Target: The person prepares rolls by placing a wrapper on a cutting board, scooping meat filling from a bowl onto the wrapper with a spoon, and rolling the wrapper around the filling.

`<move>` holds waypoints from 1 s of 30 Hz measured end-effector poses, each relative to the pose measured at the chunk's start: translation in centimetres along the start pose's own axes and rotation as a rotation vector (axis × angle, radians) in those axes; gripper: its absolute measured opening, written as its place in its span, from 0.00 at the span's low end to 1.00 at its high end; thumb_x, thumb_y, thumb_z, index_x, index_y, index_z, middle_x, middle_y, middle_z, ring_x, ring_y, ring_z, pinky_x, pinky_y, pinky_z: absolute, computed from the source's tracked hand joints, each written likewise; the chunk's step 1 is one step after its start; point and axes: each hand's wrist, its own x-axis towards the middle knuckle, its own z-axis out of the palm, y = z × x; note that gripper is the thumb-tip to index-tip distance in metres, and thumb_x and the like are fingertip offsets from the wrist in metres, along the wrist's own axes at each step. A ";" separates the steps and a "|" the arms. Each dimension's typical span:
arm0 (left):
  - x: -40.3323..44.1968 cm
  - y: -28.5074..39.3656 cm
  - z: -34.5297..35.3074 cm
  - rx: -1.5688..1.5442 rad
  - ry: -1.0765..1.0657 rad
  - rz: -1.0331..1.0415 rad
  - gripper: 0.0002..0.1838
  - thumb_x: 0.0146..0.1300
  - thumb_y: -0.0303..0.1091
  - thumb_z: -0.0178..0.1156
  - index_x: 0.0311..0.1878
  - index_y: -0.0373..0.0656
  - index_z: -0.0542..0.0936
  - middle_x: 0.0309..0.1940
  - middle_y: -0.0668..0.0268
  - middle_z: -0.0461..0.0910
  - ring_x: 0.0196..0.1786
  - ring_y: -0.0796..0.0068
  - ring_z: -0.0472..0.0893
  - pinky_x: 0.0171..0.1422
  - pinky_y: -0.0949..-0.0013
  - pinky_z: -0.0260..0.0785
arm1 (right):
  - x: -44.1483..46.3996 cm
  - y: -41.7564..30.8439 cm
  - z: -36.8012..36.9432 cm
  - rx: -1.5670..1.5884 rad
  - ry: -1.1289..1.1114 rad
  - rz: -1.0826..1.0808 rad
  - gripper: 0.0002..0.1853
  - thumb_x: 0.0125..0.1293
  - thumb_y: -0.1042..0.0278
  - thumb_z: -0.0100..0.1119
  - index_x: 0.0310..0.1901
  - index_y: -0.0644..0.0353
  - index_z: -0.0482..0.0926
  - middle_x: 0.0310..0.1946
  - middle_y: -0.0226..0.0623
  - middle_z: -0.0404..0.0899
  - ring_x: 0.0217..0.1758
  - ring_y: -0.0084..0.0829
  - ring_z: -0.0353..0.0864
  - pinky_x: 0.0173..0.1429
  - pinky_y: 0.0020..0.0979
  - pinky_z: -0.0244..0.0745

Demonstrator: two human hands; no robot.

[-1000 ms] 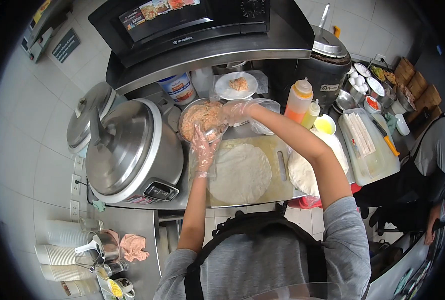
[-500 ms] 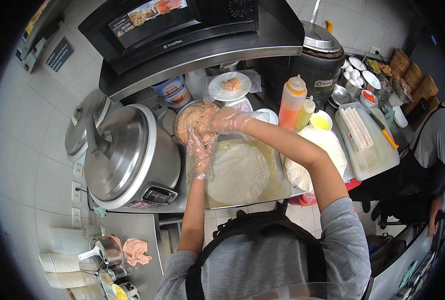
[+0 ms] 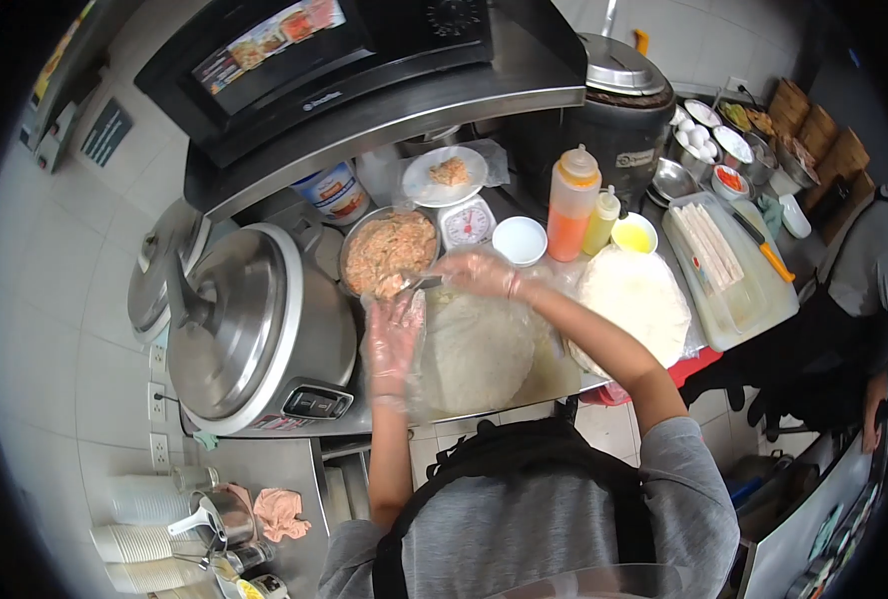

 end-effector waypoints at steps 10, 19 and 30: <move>-2.5 1.4 0.3 -0.175 -0.015 -0.497 0.21 0.68 0.34 0.51 0.60 0.32 0.68 0.54 0.53 0.73 0.52 0.62 0.76 0.56 0.64 0.72 | -8.4 -5.5 0.8 -0.495 0.235 -0.021 0.28 0.52 0.72 0.52 0.58 0.43 0.73 0.31 0.28 0.72 0.39 0.32 0.75 0.43 0.35 0.74; 3.6 4.8 7.5 -0.039 -0.228 -0.500 0.25 0.67 0.34 0.53 0.64 0.34 0.64 0.60 0.51 0.68 0.59 0.64 0.72 0.63 0.67 0.67 | -13.5 -5.9 0.7 -0.236 0.606 0.336 0.22 0.54 0.75 0.50 0.52 0.48 0.78 0.28 0.34 0.75 0.33 0.36 0.77 0.36 0.35 0.74; 25.5 -0.5 13.2 2.152 -0.516 0.433 0.19 0.66 0.35 0.48 0.59 0.42 0.72 0.54 0.52 0.75 0.53 0.53 0.76 0.61 0.63 0.65 | -13.1 -6.4 4.2 -0.016 0.616 0.190 0.25 0.50 0.79 0.51 0.53 0.48 0.77 0.31 0.32 0.74 0.33 0.36 0.78 0.36 0.35 0.75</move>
